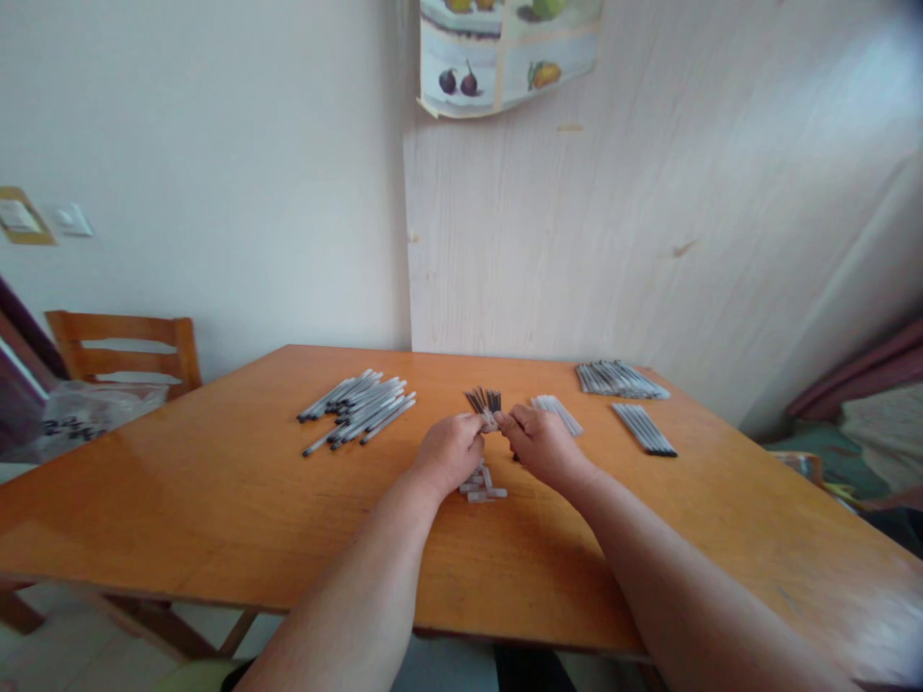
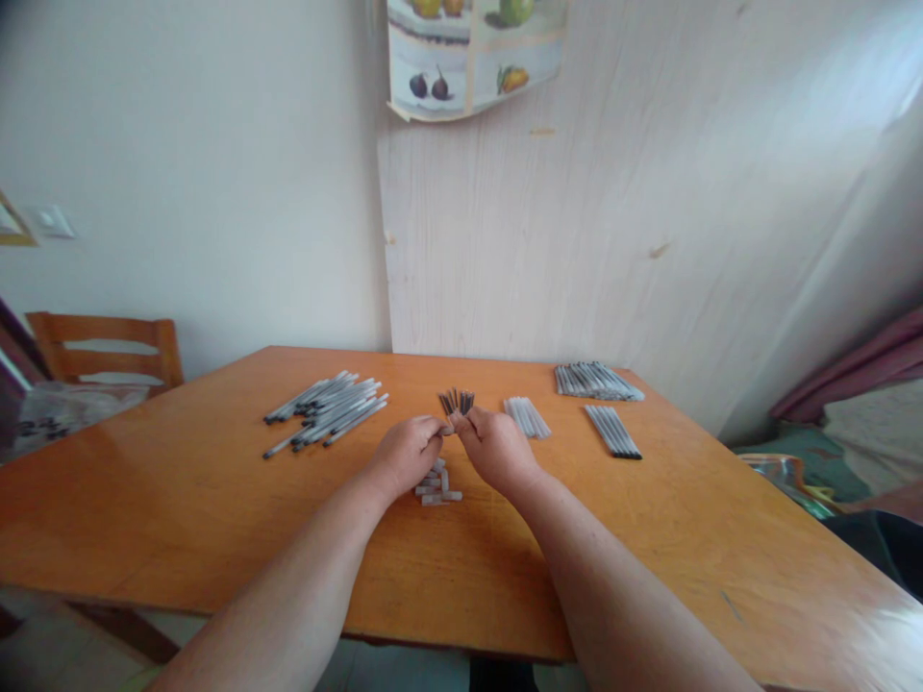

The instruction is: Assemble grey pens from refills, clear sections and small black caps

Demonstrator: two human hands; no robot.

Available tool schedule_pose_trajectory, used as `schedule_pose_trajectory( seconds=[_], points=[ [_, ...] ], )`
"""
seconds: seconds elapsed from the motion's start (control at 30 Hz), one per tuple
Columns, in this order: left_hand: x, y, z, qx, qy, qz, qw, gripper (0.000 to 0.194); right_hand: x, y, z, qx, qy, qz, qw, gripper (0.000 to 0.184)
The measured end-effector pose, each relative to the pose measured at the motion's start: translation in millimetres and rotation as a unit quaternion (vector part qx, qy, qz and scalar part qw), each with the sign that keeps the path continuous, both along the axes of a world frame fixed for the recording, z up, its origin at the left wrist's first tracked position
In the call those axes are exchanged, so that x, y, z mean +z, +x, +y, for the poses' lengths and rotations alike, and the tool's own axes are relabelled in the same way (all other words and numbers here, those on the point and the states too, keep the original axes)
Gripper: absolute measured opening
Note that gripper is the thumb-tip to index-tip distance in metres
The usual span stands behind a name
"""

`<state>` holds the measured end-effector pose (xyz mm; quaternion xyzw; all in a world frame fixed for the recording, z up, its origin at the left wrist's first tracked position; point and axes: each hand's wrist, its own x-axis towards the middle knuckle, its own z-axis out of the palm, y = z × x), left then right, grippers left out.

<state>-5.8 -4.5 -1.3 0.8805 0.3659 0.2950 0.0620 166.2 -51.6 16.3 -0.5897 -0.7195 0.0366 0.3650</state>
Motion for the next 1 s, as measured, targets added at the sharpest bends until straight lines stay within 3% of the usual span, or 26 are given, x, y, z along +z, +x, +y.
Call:
schedule_pose_trajectory(
  seconds=[0.13,0.33,0.6,0.87,1.0],
  points=[
    [0.4,0.3,-0.1,0.005,-0.002,0.005,1.0,0.029,1.5,1.2,0.4,0.005,-0.016,0.017,1.0,0.044],
    [-0.8,-0.8,3.3,0.024,0.001,0.007,1.0,0.026,8.4,0.2,-3.4,0.04,0.002,0.058,0.998,0.018],
    [0.0,-0.7,1.2,0.006,0.004,0.001,1.0,0.027,1.0,0.6,-1.5,0.048,-0.039,0.077,0.995,0.039],
    [2.7,-0.6,0.2,0.018,-0.017,-0.006,1.0,0.026,8.2,2.4,-2.7,0.065,-0.048,0.095,0.992,0.025],
    [1.5,-0.4,0.1,0.011,-0.012,-0.01,1.0,0.026,4.2,1.5,-2.3,0.057,-0.047,0.087,0.993,0.033]
  ],
)
